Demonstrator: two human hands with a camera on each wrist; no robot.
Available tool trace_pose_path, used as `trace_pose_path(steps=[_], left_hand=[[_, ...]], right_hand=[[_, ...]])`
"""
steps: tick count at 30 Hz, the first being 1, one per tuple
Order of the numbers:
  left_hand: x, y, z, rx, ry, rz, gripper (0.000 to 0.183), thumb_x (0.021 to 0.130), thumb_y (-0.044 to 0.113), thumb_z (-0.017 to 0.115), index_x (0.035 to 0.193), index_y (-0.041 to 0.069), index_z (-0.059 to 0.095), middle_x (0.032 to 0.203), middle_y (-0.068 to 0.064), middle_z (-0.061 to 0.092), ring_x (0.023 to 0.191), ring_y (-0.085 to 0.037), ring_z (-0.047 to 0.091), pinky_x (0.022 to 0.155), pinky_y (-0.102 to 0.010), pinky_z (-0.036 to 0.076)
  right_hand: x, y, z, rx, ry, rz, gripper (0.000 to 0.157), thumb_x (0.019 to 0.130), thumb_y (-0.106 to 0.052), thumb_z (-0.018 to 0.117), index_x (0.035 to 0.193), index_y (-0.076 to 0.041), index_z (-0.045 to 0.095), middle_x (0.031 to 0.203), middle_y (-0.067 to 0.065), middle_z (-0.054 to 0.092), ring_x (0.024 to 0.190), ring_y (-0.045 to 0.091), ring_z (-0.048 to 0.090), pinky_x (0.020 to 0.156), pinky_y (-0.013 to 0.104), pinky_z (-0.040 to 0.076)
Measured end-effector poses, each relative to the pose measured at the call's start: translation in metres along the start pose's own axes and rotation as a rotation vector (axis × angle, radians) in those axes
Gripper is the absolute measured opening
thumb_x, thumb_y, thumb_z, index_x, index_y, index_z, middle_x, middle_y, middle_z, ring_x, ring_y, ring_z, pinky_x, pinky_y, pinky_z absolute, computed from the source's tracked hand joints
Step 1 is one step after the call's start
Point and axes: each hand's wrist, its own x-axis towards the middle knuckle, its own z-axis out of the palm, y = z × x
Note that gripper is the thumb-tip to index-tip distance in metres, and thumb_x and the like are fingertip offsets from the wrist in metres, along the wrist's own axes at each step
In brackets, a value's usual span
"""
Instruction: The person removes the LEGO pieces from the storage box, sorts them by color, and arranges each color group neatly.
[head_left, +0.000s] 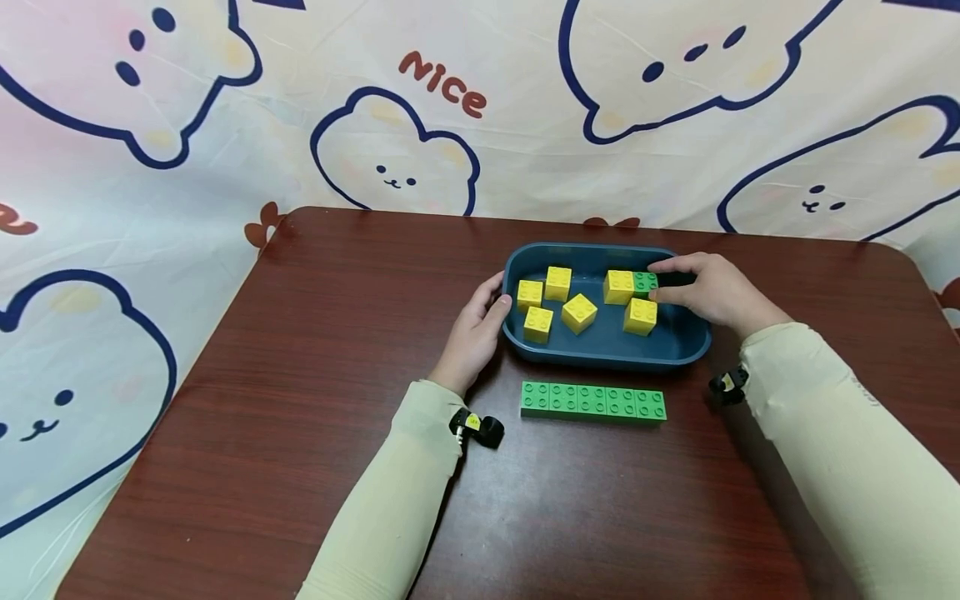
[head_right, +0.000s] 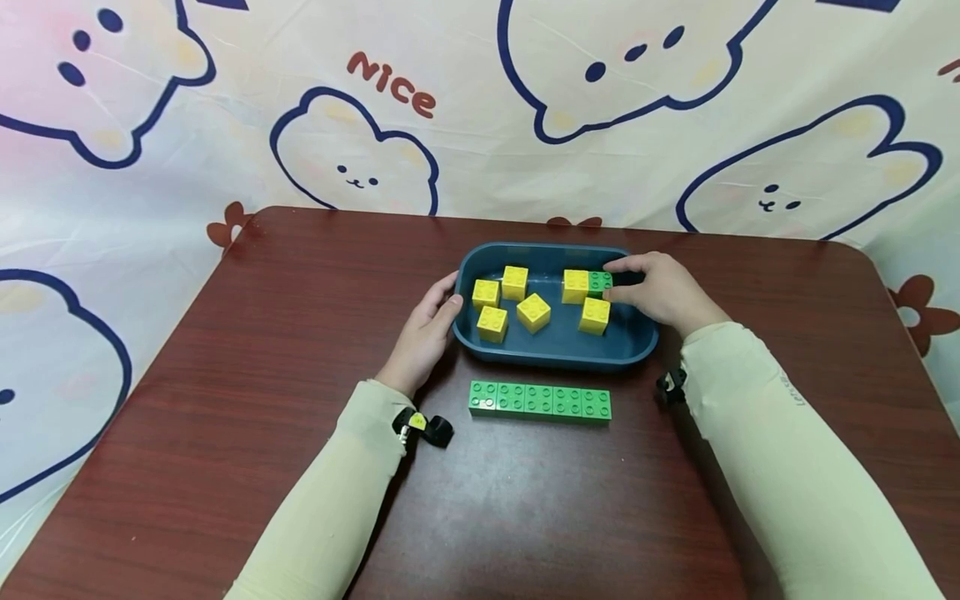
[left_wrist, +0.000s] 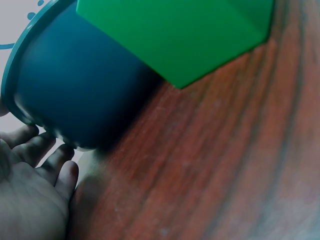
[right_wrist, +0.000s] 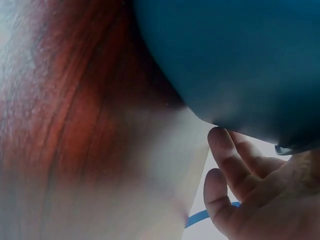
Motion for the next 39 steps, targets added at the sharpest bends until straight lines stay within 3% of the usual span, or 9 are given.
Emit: trace_pose_path(steps=[13, 25, 33, 39], left_hand=[[0.002, 0.004, 0.002, -0.003, -0.019, -0.054, 0.048, 0.11, 0.023, 0.042, 0.157, 0.016, 0.035, 0.159, -0.001, 0.037, 0.145, -0.013, 0.033, 0.117, -0.038, 0.029], [0.0, 0.0, 0.001, -0.021, 0.001, 0.004, 0.043, 0.109, 0.027, 0.046, 0.152, 0.023, 0.043, 0.152, 0.007, 0.044, 0.139, -0.009, 0.04, 0.115, -0.039, 0.034], [0.0, 0.0, 0.001, -0.008, 0.0, 0.002, 0.043, 0.109, 0.027, 0.045, 0.152, 0.023, 0.043, 0.153, 0.007, 0.044, 0.14, -0.009, 0.038, 0.115, -0.04, 0.033], [0.001, 0.0, 0.001, -0.007, 0.004, 0.002, 0.044, 0.109, 0.029, 0.045, 0.152, 0.023, 0.043, 0.153, 0.007, 0.044, 0.14, -0.009, 0.038, 0.115, -0.04, 0.033]], right_hand=[[-0.006, 0.001, 0.001, -0.013, 0.039, -0.03, 0.058, 0.095, -0.037, 0.07, 0.142, -0.006, 0.055, 0.155, 0.029, 0.03, 0.134, 0.048, 0.032, 0.102, 0.068, 0.039], [-0.031, -0.004, -0.006, 0.022, 0.197, -0.09, 0.055, 0.093, -0.039, 0.073, 0.136, -0.008, 0.062, 0.135, 0.022, 0.041, 0.115, 0.04, 0.038, 0.083, 0.048, 0.046], [-0.043, -0.002, -0.011, -0.007, 0.209, -0.092, 0.058, 0.092, -0.046, 0.071, 0.137, -0.011, 0.061, 0.132, 0.021, 0.047, 0.115, 0.041, 0.039, 0.081, 0.05, 0.046], [-0.059, -0.005, -0.01, -0.018, 0.255, -0.131, 0.051, 0.092, -0.041, 0.074, 0.133, -0.012, 0.064, 0.093, 0.014, 0.051, 0.09, 0.029, 0.044, 0.062, 0.037, 0.038]])
